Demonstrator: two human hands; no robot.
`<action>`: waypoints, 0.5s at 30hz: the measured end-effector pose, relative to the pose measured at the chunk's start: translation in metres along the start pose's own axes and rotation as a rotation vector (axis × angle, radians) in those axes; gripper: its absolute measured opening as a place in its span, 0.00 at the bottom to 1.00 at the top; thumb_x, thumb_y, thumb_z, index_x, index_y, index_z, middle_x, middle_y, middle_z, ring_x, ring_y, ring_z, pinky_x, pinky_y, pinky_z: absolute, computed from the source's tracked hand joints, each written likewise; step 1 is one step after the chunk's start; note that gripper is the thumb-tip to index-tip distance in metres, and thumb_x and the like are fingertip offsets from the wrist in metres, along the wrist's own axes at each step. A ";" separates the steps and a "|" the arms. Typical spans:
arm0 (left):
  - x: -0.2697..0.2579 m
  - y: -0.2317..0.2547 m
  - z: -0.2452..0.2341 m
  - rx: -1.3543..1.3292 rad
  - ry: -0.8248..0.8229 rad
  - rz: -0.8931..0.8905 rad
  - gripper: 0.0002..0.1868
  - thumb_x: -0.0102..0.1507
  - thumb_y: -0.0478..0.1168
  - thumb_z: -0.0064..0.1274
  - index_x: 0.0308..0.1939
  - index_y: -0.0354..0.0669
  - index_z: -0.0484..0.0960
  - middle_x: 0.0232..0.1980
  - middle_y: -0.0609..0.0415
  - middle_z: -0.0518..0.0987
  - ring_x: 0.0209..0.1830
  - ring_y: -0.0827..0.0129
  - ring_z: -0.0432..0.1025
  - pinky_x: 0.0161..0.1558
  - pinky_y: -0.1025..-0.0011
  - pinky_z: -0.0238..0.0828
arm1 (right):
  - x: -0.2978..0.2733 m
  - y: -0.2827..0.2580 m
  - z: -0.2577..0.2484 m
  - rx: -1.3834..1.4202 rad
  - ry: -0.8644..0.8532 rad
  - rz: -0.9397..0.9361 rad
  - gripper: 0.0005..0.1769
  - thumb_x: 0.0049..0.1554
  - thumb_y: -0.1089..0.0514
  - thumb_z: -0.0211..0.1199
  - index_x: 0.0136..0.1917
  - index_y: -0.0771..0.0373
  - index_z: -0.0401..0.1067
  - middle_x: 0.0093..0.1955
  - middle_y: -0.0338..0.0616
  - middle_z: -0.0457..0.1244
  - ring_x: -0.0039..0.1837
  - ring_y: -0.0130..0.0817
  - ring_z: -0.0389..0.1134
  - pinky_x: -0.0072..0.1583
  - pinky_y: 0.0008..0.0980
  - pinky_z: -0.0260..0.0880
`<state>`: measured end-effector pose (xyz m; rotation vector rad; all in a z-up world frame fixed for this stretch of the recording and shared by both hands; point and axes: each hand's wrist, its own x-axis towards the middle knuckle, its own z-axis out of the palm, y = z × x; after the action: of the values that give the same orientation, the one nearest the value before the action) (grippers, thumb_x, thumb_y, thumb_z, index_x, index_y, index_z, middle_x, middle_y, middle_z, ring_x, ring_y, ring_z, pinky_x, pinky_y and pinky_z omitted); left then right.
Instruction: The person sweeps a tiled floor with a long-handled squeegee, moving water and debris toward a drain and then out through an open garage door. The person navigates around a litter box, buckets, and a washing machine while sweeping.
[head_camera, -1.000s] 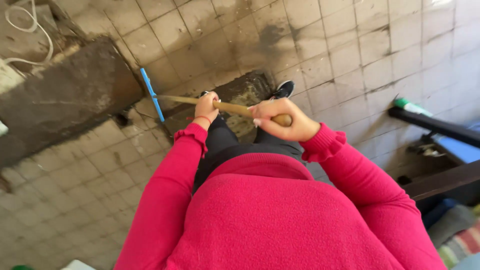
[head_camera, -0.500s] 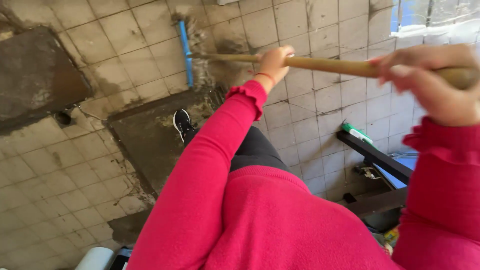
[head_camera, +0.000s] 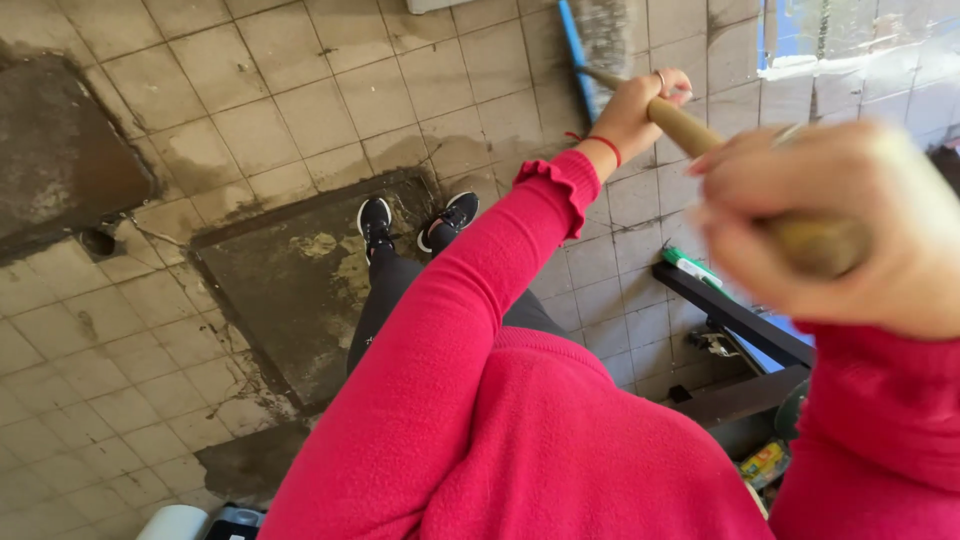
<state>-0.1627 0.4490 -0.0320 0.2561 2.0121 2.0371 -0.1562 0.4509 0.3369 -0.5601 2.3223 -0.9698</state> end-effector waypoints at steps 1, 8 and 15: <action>-0.005 0.006 -0.003 -0.057 -0.027 0.036 0.03 0.59 0.38 0.51 0.35 0.49 0.79 0.23 0.60 0.77 0.20 0.74 0.68 0.25 0.73 0.66 | 0.002 -0.013 0.009 -0.042 0.024 -0.064 0.08 0.43 0.72 0.57 0.25 0.68 0.66 0.22 0.42 0.60 0.36 0.37 0.67 0.60 0.37 0.72; -0.045 0.048 -0.066 0.175 -0.067 0.204 0.10 0.50 0.28 0.48 0.30 0.48 0.69 0.29 0.60 0.79 0.31 0.62 0.72 0.36 0.67 0.69 | -0.030 -0.027 0.035 0.117 0.251 -0.078 0.15 0.39 0.70 0.50 0.17 0.61 0.53 0.19 0.41 0.54 0.28 0.34 0.58 0.51 0.36 0.71; -0.128 0.012 -0.229 0.503 -0.003 0.119 0.05 0.53 0.33 0.48 0.32 0.44 0.71 0.29 0.51 0.81 0.30 0.50 0.72 0.40 0.60 0.66 | 0.009 -0.038 0.082 0.261 0.123 -0.203 0.13 0.42 0.74 0.48 0.22 0.62 0.59 0.26 0.42 0.61 0.37 0.37 0.69 0.59 0.40 0.75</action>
<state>-0.1122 0.1915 -0.0176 0.4834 2.5333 1.5506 -0.1053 0.3795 0.3144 -0.6515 2.2256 -1.4134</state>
